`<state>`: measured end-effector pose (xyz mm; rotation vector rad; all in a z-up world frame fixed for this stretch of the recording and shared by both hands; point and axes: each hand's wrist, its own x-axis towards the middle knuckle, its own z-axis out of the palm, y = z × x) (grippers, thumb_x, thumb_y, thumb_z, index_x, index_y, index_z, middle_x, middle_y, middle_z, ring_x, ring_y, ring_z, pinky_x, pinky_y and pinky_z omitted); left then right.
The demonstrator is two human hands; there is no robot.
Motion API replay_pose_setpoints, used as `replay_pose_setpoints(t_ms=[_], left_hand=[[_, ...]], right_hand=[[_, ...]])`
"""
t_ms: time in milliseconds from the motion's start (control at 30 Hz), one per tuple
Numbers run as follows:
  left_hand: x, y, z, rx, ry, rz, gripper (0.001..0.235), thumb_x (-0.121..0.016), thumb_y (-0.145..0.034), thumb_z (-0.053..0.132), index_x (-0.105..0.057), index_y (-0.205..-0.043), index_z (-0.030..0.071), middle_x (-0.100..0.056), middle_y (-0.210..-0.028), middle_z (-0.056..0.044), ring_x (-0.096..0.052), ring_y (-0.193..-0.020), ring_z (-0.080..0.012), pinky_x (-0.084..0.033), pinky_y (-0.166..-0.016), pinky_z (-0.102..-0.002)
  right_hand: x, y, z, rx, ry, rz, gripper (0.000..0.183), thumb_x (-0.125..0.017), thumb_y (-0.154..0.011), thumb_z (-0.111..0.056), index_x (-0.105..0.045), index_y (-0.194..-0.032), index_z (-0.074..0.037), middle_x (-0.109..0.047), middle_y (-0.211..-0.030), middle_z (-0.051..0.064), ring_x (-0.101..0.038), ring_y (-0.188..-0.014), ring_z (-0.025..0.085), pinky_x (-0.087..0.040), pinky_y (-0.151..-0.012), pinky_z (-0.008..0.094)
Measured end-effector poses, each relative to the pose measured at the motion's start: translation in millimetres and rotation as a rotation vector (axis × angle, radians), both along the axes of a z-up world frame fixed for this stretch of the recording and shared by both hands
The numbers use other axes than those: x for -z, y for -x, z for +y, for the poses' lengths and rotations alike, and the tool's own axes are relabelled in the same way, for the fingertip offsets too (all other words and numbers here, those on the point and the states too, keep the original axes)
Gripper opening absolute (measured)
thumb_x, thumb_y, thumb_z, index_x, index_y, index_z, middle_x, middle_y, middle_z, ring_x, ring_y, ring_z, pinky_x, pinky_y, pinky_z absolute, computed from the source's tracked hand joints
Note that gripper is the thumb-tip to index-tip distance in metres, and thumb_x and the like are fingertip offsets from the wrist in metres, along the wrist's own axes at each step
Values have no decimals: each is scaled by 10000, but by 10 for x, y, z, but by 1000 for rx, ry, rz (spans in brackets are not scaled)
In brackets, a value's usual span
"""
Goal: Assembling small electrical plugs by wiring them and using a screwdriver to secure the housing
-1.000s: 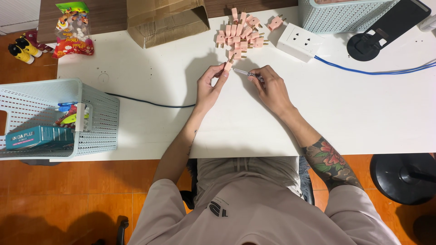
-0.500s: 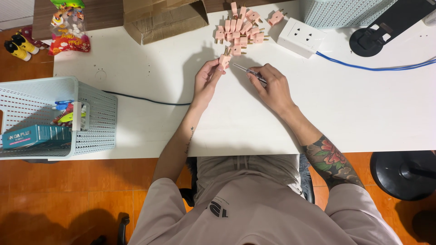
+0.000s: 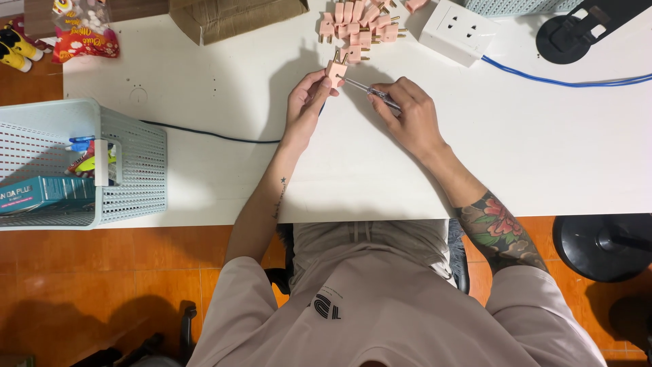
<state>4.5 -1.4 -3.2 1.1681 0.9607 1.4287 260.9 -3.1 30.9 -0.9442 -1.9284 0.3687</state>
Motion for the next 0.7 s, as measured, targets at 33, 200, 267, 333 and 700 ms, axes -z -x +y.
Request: replay_pose_setpoints(t_ms=[33,200,267,333,700], left_hand=[[-8,0,1,2,-4,-2,312,-704,-1209,243,-716,-1439,33,-817,-1253,-182,-768,-1082,-121,-572,-1086,-307],[17,-5,35,-28,38,-15,362,-709,-1152,267,-715,-1380,-14,-858,-1228,-184,-775,-1004,-184,-609,-997,-269],[-139,-4,-4,-9,109,4,455,-721,-1128,351,-713,-1442,22,-867,-1252,-177,-744,-1007,-179,-618,-1038,-305],[-169,-3,1,-8,118,24,471,-723,-1121,376,-714,-1443,33,-870,-1253,-164,-744,-1003,-169,-610,-1055,-299],[-129,-5,3,-1,112,18,437,-738,-1118,346,-726,-1423,33,-849,-1292,-147,-783,-1129,-194,-620,-1060,-305]], right_hand=[[-2,-2,1,-3,-7,2,143,-867,-1154,-126,-874,-1245,-16,-640,-870,137,-687,-771,318,-548,-705,400],[-47,-66,-33,-52,-23,-142,244,-740,-1241,-165,-821,-1342,42,-689,-1063,132,-677,-881,283,-551,-764,404],[-18,-52,-18,-18,-34,-126,218,-785,-1229,-171,-834,-1346,7,-681,-1058,101,-643,-836,256,-536,-747,384],[-23,-58,-7,-18,-38,-129,218,-782,-1231,-172,-832,-1343,9,-685,-1061,102,-639,-832,257,-534,-742,386],[-16,-56,-6,-30,-59,-133,217,-788,-1231,-170,-844,-1342,8,-680,-1051,102,-656,-862,267,-546,-768,393]])
